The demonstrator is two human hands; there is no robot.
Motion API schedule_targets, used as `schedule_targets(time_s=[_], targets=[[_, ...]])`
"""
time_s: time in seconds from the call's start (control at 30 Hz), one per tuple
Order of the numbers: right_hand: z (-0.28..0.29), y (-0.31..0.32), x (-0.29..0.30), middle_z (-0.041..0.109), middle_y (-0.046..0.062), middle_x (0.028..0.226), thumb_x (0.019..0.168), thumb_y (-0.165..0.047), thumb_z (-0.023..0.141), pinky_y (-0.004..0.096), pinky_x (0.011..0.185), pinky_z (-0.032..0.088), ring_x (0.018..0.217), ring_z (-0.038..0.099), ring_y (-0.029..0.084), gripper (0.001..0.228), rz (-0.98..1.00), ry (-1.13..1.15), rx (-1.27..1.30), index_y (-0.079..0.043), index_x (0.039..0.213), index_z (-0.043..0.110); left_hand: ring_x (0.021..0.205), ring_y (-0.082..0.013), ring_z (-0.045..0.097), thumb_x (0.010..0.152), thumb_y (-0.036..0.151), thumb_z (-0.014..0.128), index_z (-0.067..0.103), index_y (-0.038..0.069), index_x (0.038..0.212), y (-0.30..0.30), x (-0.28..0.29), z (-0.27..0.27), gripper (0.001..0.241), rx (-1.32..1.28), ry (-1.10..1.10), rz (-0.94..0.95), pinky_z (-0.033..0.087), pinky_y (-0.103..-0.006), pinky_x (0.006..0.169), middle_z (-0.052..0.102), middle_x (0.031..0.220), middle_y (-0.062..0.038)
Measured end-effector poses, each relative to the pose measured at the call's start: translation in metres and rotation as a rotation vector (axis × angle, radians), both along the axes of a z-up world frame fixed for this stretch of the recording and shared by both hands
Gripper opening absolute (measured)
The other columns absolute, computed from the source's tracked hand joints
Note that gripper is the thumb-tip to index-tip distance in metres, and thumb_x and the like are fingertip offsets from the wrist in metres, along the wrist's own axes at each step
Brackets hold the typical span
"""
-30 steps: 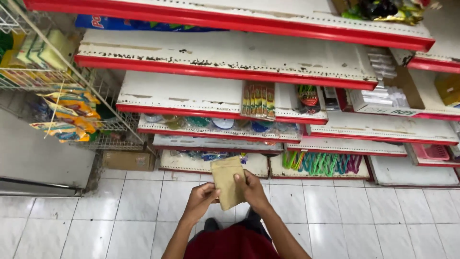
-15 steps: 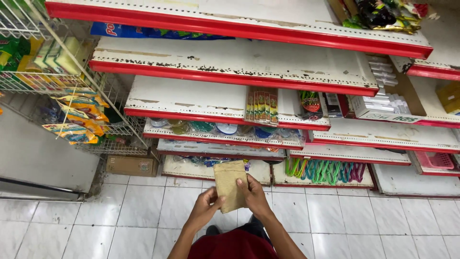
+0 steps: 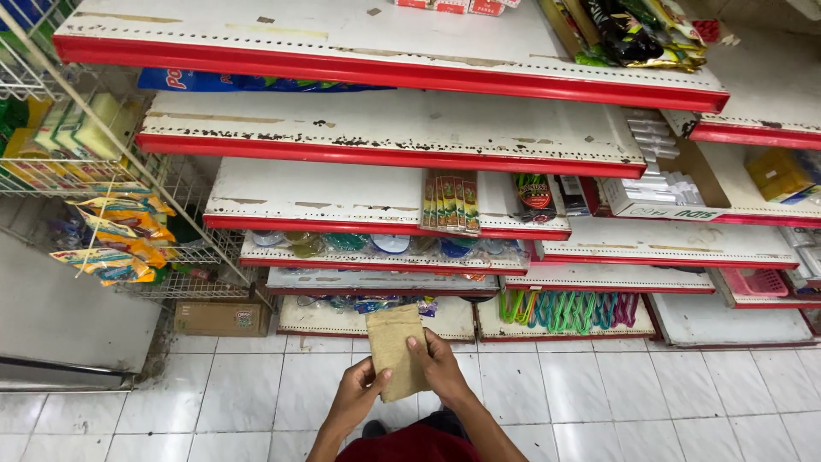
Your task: Wiping down store shelves and organizing miscellaneous household items.
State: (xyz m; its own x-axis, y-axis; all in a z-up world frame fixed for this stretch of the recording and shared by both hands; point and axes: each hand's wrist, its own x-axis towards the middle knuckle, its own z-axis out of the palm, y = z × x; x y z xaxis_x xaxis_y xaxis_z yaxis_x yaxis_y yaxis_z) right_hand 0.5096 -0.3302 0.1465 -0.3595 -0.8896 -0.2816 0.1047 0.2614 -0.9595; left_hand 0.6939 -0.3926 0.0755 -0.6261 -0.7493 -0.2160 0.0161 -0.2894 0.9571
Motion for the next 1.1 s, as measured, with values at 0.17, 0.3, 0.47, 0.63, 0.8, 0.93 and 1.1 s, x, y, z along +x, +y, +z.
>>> schedule_targets(time_s=[0.17, 0.3, 0.47, 0.63, 0.8, 0.93, 1.1], targets=[[0.0, 0.003, 0.003, 0.074, 0.006, 0.101, 0.099, -0.021, 0.061, 0.03, 0.083, 0.052, 0.088, 0.061, 0.014, 0.027, 0.021, 0.029, 0.013, -0.003, 0.114, 0.074, 0.059, -0.0118, 0.052, 0.094, 0.015, 0.072, 0.071, -0.008, 0.1, 0.002, -0.002, -0.019, 0.023, 0.164, -0.084, -0.103, 0.04, -0.0241, 0.051, 0.065, 0.075, -0.009], [-0.004, 0.004, 0.005, 0.074, 0.007, 0.1, 0.098, -0.025, 0.063, 0.031, 0.083, 0.054, 0.087, 0.064, 0.016, 0.028, 0.049, 0.033, 0.084, -0.003, 0.113, 0.074, 0.06, -0.0147, 0.058, 0.092, 0.019, 0.073, 0.07, -0.013, 0.105, 0.002, -0.003, -0.011, 0.035, 0.231, -0.124, -0.08, 0.044, -0.0242, 0.048, 0.068, 0.078, -0.014], [-0.013, 0.004, 0.004, 0.076, 0.011, 0.098, 0.097, -0.023, 0.067, 0.033, 0.076, 0.061, 0.082, 0.069, 0.019, 0.028, 0.039, -0.125, 0.12, -0.005, 0.116, 0.075, 0.083, -0.0201, 0.064, 0.092, 0.022, 0.069, 0.068, -0.017, 0.109, 0.0, 0.001, -0.038, 0.043, 0.312, -0.116, -0.059, 0.052, -0.028, 0.07, 0.07, 0.092, -0.02], [-0.012, 0.008, 0.003, 0.075, 0.011, 0.104, 0.098, -0.018, 0.065, 0.029, 0.076, 0.057, 0.086, 0.066, 0.015, 0.032, 0.028, -0.151, 0.116, -0.002, 0.124, 0.072, 0.05, -0.0103, 0.046, 0.094, 0.022, 0.069, 0.075, -0.009, 0.083, 0.001, 0.002, -0.031, 0.034, 0.086, -0.159, -0.076, 0.036, -0.0261, 0.043, 0.063, 0.063, -0.007], [-0.019, 0.008, 0.001, 0.074, 0.007, 0.095, 0.097, -0.018, 0.066, 0.027, 0.071, 0.054, 0.08, 0.062, 0.012, 0.027, 0.025, -0.076, 0.037, -0.001, 0.116, 0.075, 0.049, -0.0105, 0.045, 0.094, 0.02, 0.069, 0.074, -0.007, 0.08, -0.001, -0.003, -0.008, 0.031, 0.006, -0.229, -0.069, 0.038, -0.0283, 0.044, 0.063, 0.061, -0.006], [-0.02, 0.011, 0.003, 0.078, 0.012, 0.1, 0.088, -0.01, 0.075, 0.027, 0.071, 0.059, 0.079, 0.069, 0.016, 0.035, -0.011, -0.093, 0.1, 0.0, 0.121, 0.074, 0.047, -0.0114, 0.045, 0.093, 0.019, 0.071, 0.073, -0.005, 0.075, 0.001, -0.004, -0.009, 0.031, -0.04, -0.27, -0.045, 0.037, -0.0285, 0.042, 0.061, 0.057, -0.006], [-0.021, 0.014, -0.001, 0.078, 0.011, 0.095, 0.089, -0.01, 0.074, 0.026, 0.072, 0.056, 0.078, 0.066, 0.014, 0.027, -0.042, -0.076, 0.062, 0.002, 0.113, 0.076, 0.048, -0.0096, 0.041, 0.096, 0.021, 0.07, 0.07, -0.004, 0.074, -0.002, -0.003, -0.026, 0.034, -0.004, -0.268, -0.06, 0.033, -0.0277, 0.043, 0.057, 0.058, -0.005]])
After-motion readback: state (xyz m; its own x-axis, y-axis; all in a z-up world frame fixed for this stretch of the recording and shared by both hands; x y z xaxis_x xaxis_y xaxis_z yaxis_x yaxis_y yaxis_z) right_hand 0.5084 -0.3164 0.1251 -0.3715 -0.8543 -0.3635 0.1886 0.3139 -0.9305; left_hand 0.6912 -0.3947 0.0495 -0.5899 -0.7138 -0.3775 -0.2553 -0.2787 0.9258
